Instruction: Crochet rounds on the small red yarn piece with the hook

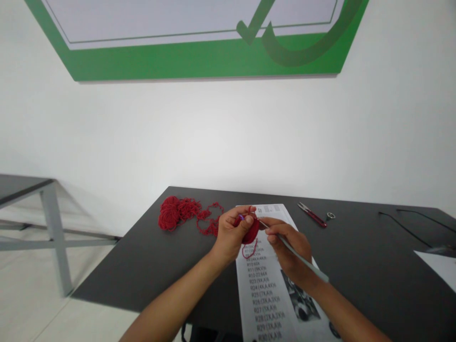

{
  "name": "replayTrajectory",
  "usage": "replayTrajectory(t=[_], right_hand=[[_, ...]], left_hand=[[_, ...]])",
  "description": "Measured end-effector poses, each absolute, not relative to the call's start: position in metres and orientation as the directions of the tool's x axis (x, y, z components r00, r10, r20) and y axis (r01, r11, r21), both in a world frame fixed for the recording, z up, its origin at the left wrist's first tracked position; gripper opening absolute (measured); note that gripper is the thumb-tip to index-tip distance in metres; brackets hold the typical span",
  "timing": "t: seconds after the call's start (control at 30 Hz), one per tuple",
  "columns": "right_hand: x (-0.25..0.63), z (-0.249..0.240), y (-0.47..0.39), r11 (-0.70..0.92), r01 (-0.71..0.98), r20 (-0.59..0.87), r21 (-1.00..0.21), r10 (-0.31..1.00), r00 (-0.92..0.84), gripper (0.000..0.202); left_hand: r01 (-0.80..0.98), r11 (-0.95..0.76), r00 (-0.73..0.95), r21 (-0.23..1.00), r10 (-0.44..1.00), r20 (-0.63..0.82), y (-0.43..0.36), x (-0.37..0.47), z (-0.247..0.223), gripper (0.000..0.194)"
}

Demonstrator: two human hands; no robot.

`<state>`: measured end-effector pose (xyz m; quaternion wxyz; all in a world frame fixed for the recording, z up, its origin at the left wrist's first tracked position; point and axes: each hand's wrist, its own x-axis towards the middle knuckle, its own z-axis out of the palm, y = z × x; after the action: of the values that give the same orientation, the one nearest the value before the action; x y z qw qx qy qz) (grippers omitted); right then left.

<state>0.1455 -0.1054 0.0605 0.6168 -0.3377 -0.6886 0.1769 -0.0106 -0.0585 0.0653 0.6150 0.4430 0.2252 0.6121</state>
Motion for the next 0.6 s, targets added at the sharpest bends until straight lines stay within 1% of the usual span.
replayTrajectory(t=[0.23,0.43,0.6], right_hand=[[0.144,0.061,-0.108,0.619,0.107,0.624,-0.778,0.781,0.014,0.016],[0.146,0.062,-0.109,0.562,-0.049,0.563,-0.826,0.826,-0.016,0.016],[0.147,0.052,-0.106,0.467,-0.212,0.489,-0.858,0.87,-0.061,0.016]], left_hand=[[-0.602,-0.109,0.171,0.791,0.95,0.261,-0.058,-0.011,0.066,0.035],[-0.69,0.06,0.29,0.721,0.936,0.199,-0.062,-0.011,0.073,0.035],[-0.718,0.182,0.35,0.672,0.929,0.121,-0.064,-0.012,0.074,0.038]])
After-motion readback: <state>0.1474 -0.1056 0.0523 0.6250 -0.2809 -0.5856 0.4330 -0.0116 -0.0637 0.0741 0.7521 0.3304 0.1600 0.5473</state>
